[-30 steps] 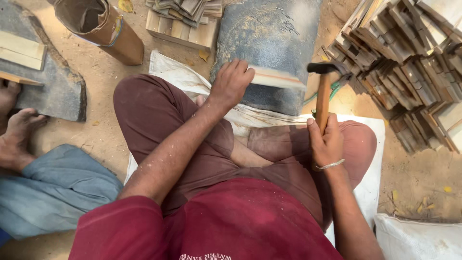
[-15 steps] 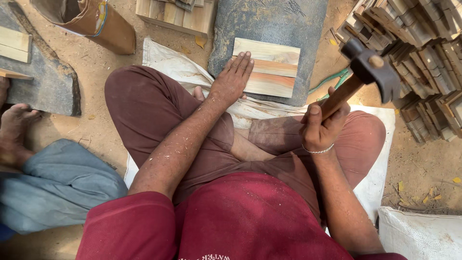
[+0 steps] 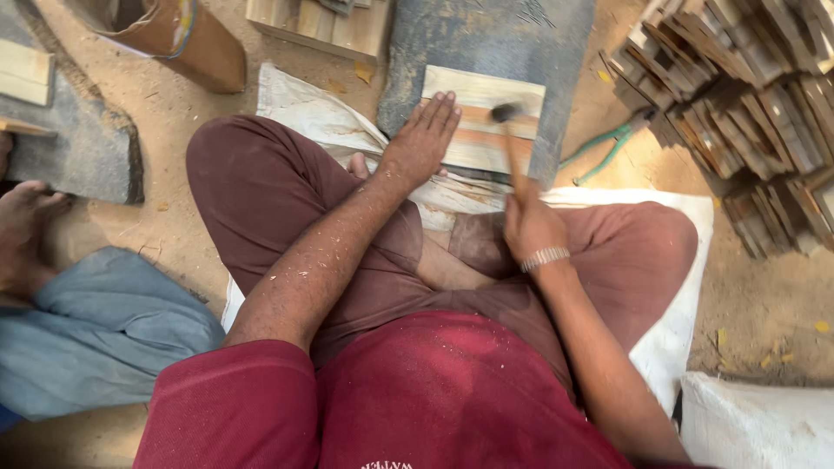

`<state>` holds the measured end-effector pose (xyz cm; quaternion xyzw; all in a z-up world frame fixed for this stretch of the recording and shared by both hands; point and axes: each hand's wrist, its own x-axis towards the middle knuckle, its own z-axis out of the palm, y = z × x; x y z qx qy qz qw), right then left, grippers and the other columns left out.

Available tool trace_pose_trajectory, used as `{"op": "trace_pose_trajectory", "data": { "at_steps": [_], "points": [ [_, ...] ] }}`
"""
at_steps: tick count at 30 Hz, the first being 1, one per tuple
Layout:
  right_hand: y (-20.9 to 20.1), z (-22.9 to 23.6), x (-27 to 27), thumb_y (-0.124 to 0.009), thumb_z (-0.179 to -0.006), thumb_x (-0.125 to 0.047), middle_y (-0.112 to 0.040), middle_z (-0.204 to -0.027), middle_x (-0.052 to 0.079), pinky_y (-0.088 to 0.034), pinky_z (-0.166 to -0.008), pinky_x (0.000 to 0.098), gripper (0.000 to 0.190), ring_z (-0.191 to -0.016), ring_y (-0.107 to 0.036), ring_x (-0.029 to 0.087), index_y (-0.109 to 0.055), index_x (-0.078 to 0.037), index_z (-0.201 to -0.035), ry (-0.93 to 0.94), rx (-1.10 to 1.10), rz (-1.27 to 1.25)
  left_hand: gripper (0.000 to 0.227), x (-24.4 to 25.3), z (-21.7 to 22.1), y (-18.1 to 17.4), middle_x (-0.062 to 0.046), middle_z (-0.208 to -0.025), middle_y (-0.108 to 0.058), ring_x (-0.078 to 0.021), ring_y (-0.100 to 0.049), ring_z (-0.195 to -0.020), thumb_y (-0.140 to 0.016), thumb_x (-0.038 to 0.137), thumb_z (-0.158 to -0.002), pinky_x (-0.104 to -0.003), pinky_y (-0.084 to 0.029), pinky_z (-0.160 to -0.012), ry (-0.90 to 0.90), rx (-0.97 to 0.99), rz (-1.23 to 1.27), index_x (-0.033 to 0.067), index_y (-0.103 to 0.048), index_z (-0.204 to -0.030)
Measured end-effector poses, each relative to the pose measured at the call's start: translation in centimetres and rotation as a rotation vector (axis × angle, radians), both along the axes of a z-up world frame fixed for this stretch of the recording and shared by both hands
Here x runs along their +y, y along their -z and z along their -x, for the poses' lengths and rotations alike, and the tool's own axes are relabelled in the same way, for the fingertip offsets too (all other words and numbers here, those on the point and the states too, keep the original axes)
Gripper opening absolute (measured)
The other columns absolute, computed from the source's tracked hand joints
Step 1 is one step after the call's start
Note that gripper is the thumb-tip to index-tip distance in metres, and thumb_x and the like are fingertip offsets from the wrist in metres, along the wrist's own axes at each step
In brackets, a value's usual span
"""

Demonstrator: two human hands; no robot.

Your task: The person sits on the ground and uses a hammer to drive nails into small wooden planks, assembling them into rectangular frames. The person repeatedly picks up planks, aligns them, hammers nails, and stacks the finished frames.

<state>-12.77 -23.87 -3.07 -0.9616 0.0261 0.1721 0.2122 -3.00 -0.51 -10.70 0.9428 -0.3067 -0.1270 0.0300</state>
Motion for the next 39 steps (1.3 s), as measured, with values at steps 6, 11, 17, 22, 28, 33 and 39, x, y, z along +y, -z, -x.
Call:
{"op": "trace_pose_trajectory", "data": {
  "at_steps": [6,11,17,22,28,33,39],
  "points": [
    [-0.8,-0.7,-1.5,-0.060,-0.109,-0.031,-0.063,-0.078,0.022,-0.050,-0.064,0.0476,0.032,-0.070,-0.062,0.038,-0.058,0.000,-0.117,0.068,-0.196,-0.249,0.095,1.1,-0.8,-3.0,-0.028,-0.155,-0.038,-0.0389,-0.034,-0.147,-0.077,0.052,-0.083,-0.048,-0.030,-0.119,0.047,-0.098,0.216,-0.0080,-0.039,-0.147],
    [-6.7,1.1,-2.1,-0.058,-0.108,-0.027,-0.054,-0.072,0.002,-0.042,-0.049,0.0273,0.032,-0.055,-0.051,0.010,-0.056,-0.002,-0.128,0.330,-0.260,-0.721,0.044,1.0,-4.0,-6.0,-0.015,-0.113,-0.072,-0.0313,-0.072,-0.101,-0.069,0.043,-0.100,-0.046,-0.058,-0.091,-0.311,0.214,0.397,0.0096,-0.066,-0.129],
    [-13.1,-1.1,-2.9,-0.055,-0.111,-0.024,-0.058,-0.080,0.000,-0.044,-0.051,0.0232,0.032,-0.058,-0.055,0.008,-0.050,-0.002,-0.133,0.191,-0.594,-0.836,0.017,0.2,-8.2,-7.2,-0.013,-0.098,-0.075,-0.0310,-0.072,-0.098,-0.068,0.006,-0.091,-0.045,-0.059,-0.087,-0.370,-0.086,0.358,0.0126,-0.077,-0.104],
    [-9.6,-3.9,-3.3,-0.054,-0.112,-0.021,-0.065,-0.087,0.010,-0.048,-0.061,0.0381,0.022,-0.070,-0.062,0.024,-0.055,-0.006,-0.127,-0.090,-0.728,-0.379,0.022,-0.3,-9.3,-6.7,-0.016,-0.100,-0.073,-0.0263,-0.073,-0.093,-0.071,0.001,-0.089,-0.041,-0.061,-0.085,-0.422,0.123,0.308,0.0087,-0.073,-0.110],
    [-5.3,-3.6,-2.2,-0.060,-0.111,-0.026,-0.061,-0.081,0.010,-0.049,-0.059,0.0416,0.033,-0.067,-0.062,0.026,-0.054,0.005,-0.119,0.066,-0.431,-0.365,0.025,-0.1,-8.7,-10.5,-0.016,-0.098,-0.074,-0.0288,-0.073,-0.093,-0.071,-0.002,-0.086,-0.044,-0.060,-0.081,-0.394,0.077,0.364,0.0110,-0.074,-0.107],
    [-5.1,1.8,-3.0,-0.060,-0.104,-0.033,-0.054,-0.066,0.001,-0.042,-0.043,0.0273,0.028,-0.048,-0.052,0.011,-0.057,-0.006,-0.101,0.535,-0.083,-0.801,0.026,-0.4,-8.6,-16.2,-0.011,-0.093,-0.077,-0.0266,-0.075,-0.090,-0.073,0.000,-0.084,-0.043,-0.059,-0.082,-0.327,0.048,0.591,0.0152,-0.071,-0.105],
    [-3.0,4.4,-2.0,-0.064,-0.101,-0.033,-0.056,-0.062,0.001,-0.044,-0.042,0.0255,0.030,-0.043,-0.053,0.011,-0.055,-0.006,-0.092,0.678,0.227,-0.966,0.022,-2.6,-6.0,-20.0,-0.012,-0.096,-0.076,-0.0327,-0.071,-0.089,-0.081,0.010,-0.083,-0.047,-0.055,-0.074,-0.237,-0.137,0.811,0.0111,-0.072,-0.102]
  ]
}}
